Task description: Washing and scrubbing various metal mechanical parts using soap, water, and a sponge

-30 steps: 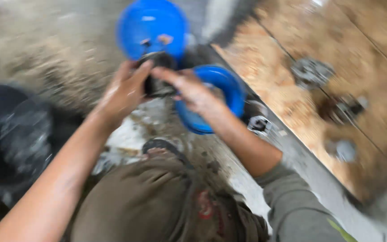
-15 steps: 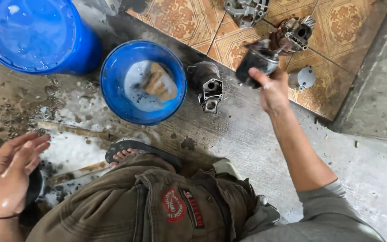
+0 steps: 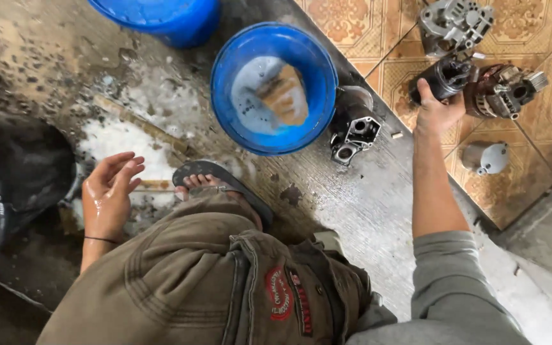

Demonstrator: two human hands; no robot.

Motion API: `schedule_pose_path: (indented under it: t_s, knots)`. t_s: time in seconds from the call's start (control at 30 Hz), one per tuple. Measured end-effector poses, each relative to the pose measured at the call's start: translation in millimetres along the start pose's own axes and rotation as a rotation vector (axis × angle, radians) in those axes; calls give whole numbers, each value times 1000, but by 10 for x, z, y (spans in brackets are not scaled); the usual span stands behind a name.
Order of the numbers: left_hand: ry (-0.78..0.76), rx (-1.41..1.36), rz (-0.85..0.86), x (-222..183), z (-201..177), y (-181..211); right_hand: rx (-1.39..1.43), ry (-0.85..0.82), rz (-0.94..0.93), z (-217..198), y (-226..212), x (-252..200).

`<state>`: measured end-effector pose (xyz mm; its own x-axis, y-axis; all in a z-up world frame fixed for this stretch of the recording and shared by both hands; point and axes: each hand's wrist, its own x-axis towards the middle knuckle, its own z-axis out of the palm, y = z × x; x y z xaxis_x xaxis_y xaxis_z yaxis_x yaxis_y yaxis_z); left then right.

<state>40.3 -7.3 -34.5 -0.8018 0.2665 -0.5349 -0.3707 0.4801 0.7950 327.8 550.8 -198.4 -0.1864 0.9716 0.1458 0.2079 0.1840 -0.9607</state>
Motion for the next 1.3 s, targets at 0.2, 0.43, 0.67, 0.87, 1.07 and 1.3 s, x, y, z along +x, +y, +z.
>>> schedule_pose_path:
  t_s: [0.2, 0.43, 0.67, 0.87, 1.07, 1.3]
  knots:
    - [70, 29, -69, 117, -89, -394, -99, 86, -34, 18, 186, -103]
    - [40, 16, 85, 320, 99, -228, -354, 108, 1, 51, 142, -344]
    - [-45, 33, 280, 284, 230, -101, -405, -97, 24, -193, -203, -1734]
    - [-61, 83, 384, 263, 236, -303, -454, -44, 63, 204, 305, -2189]
    - [-64, 97, 399, 155, 204, -233, -591, 14, -83, 370, 440, -2200]
    - [-72, 72, 417, 160, 189, -251, -260, -161, 129, 0, -224, -2307]
